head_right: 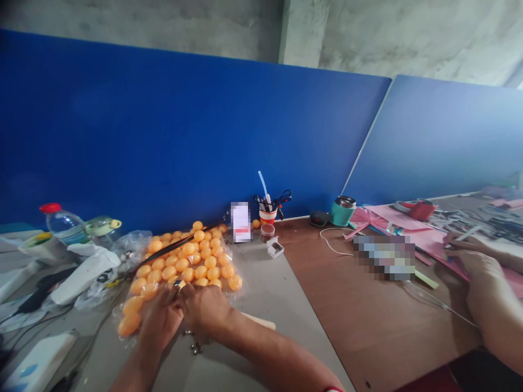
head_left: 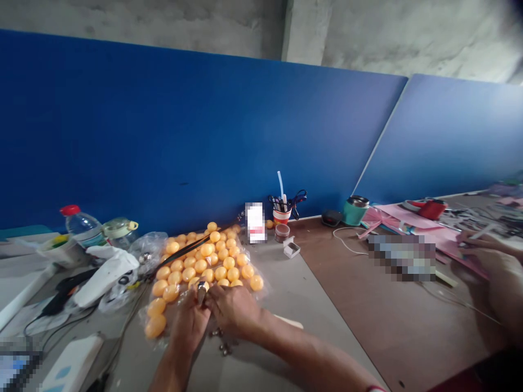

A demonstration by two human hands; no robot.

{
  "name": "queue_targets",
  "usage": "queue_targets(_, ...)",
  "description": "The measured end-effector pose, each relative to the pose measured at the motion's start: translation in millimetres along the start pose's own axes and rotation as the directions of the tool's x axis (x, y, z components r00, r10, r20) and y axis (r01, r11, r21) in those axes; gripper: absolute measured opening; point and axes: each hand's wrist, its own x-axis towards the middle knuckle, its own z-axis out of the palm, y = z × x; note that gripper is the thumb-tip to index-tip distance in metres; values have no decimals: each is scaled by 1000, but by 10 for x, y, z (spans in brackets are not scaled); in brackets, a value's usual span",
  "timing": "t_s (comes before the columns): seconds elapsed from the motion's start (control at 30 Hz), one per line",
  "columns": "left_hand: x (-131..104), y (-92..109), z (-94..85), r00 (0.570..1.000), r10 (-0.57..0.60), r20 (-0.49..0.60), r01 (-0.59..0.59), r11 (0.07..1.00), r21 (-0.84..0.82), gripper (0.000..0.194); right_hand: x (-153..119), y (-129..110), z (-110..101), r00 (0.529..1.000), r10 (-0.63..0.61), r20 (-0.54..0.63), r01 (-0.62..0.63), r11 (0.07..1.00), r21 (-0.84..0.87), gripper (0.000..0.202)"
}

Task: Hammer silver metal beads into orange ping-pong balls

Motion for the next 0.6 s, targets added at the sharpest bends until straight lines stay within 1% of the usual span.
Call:
queue_targets(0.07,-27,19,36,998,-54,22,55,996,-75,12,-5,-2,-8,1000,-2,-8,2,1000,-3,24)
queue_targets(0.13,-53,39,70,995,-95,35,99,987,-130,16,-10,-7,-26,1000,5,7,-5,1000,-7,24)
queue_targets(0.23,-80,61,100,995,-98,25,101,980,-173,17,-15,-15,-64,1000,9,23,-9,1000,10,25)
queue_targets(0.33,-93,65,116,997,-69,27,73,981,-178,16,-10,-11,-86,1000,-12,11,11,1000,14,27)
queue_targets(0.43,-99,53,139,993,-94,65,103,982,-157,17,7,9,-73,999,1,37,-1,1000,-2,26)
queue_targets(0.53,-93,40,150,988,-124,90,137,979,-152,22,12,31,-61,999,23,49,-23,1000,2,27)
queue_targets(0.6,-80,39,134,989,-107,100,121,982,-147,27,0,33,-71,999,5,42,-6,1000,12,28)
